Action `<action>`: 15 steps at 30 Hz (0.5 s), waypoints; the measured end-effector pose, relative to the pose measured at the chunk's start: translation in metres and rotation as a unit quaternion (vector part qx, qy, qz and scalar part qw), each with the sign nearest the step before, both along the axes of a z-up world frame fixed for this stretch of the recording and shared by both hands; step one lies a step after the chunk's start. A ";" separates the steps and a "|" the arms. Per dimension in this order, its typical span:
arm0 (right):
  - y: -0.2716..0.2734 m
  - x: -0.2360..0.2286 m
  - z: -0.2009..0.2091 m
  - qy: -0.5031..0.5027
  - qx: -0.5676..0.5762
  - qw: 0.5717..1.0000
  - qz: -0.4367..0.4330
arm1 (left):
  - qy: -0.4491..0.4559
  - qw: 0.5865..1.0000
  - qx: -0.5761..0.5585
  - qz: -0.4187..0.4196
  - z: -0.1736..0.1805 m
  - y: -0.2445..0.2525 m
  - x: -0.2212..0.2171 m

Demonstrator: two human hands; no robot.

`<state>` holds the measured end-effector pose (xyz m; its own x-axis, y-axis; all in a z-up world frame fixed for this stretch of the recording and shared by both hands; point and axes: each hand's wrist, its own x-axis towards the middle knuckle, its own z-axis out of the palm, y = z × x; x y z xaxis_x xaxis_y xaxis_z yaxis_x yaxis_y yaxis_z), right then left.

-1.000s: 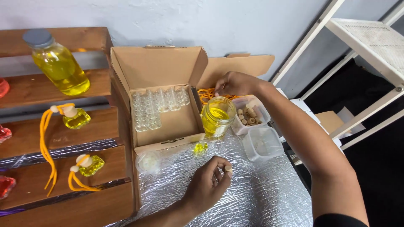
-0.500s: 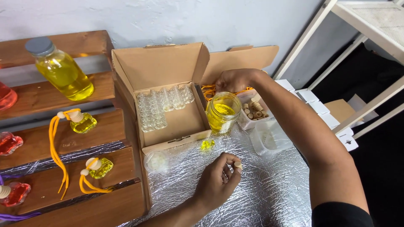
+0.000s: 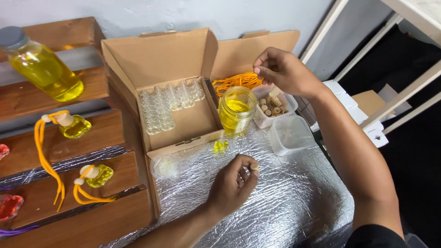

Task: Assembling small perfume bottles by threading a cord through a wooden cap and attaching it to the bottle.

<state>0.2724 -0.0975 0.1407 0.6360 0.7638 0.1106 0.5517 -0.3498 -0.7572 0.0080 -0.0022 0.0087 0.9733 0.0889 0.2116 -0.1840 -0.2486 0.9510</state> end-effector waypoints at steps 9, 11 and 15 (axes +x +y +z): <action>-0.075 -0.100 0.002 0.074 -0.023 0.997 0.022 | 0.024 0.995 -0.092 0.009 -0.015 -0.003 0.002; -0.081 -0.123 -0.004 0.072 -0.063 0.995 0.042 | 0.017 0.995 -0.099 0.011 -0.016 -0.003 0.001; -0.095 -0.169 -0.014 0.094 -0.158 0.979 0.087 | -0.001 0.995 -0.099 0.021 -0.015 -0.004 0.000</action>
